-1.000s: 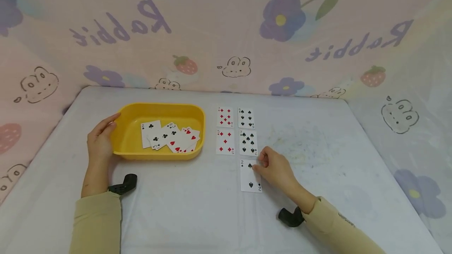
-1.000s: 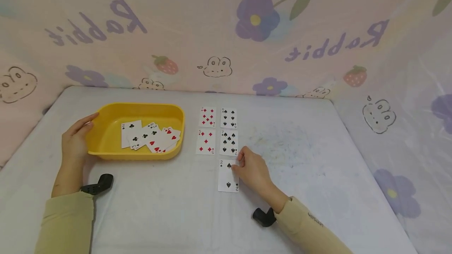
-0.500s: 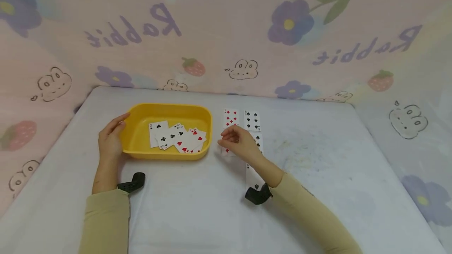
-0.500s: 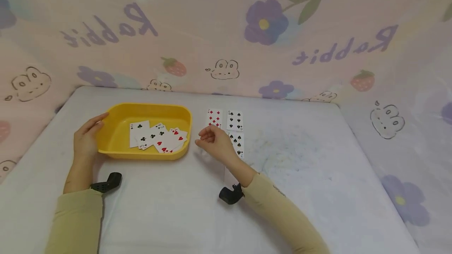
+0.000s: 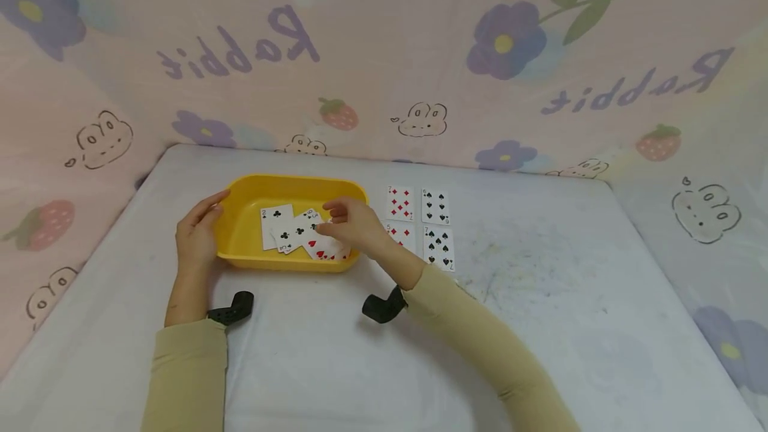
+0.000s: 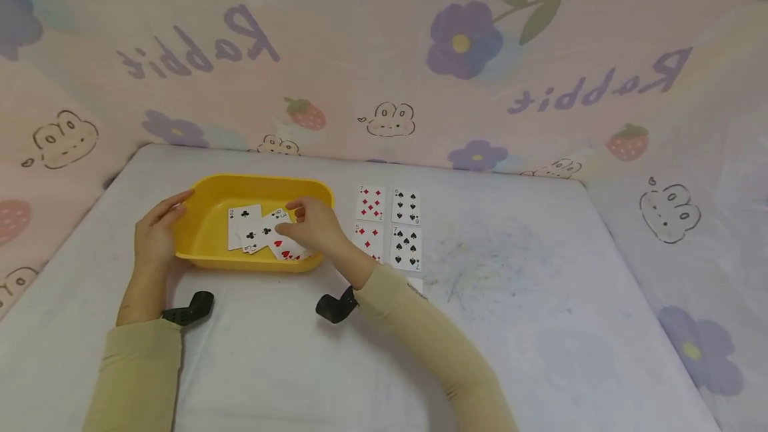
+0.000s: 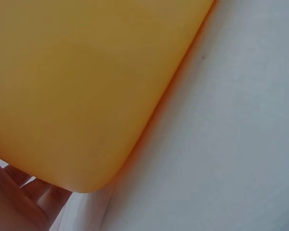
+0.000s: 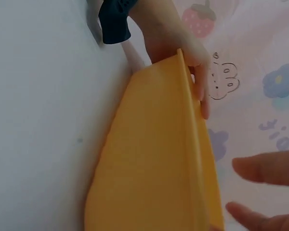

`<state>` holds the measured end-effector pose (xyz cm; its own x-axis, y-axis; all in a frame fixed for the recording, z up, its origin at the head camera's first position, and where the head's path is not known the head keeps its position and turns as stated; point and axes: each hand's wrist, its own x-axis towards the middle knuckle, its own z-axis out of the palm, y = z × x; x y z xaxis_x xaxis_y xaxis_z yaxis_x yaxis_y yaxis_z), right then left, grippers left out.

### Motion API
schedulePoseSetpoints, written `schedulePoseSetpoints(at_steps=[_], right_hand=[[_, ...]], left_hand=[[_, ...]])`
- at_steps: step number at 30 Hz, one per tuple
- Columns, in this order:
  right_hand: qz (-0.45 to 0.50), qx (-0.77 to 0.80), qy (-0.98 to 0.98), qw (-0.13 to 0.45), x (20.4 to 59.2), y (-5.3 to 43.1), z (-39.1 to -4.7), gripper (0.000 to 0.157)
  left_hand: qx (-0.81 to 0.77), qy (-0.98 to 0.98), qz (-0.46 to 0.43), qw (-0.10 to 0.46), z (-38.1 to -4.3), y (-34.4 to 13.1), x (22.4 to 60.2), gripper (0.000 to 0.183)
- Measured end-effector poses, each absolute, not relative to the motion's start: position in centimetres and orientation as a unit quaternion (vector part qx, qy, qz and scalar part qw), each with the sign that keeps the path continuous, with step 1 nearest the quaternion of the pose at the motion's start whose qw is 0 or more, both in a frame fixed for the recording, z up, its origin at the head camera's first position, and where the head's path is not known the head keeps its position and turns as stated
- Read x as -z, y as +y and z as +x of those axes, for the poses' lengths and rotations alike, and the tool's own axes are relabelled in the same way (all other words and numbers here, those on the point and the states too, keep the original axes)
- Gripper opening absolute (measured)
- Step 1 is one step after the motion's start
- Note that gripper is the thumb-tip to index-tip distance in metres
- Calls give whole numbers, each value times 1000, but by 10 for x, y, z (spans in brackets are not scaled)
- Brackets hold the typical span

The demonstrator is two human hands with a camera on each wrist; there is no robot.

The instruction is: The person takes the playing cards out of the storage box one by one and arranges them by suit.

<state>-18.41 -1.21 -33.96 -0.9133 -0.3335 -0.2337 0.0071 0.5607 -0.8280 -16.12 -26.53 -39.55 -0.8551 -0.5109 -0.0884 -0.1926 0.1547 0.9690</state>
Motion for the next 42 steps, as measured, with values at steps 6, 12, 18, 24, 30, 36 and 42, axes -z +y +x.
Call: schedulePoseSetpoints(at_steps=[6,12,18,24,30,36,42], right_hand=[[-79,352,905,226,349,-36,-195,63],[-78,285,928,225,362,-41,-204,77],[-92,213,949,215,366,-43,-201,79],[-103,195,957,188,366,-42,-199,68],[-123,198,959,162,366,-39,-205,38],[-147,240,944,175,354,-34,-212,42],[-145,302,925,181,353,-31,-220,48]], left_hand=[[612,-746,229,130,-160,-264,395,36],[615,-745,221,133,-161,-261,395,35],[613,-748,217,133,-161,-260,395,36],[613,-749,212,133,-162,-259,394,36],[616,-747,212,134,-162,-259,395,35],[612,-749,215,134,-162,-263,395,34],[610,-748,222,135,-161,-265,397,34]])
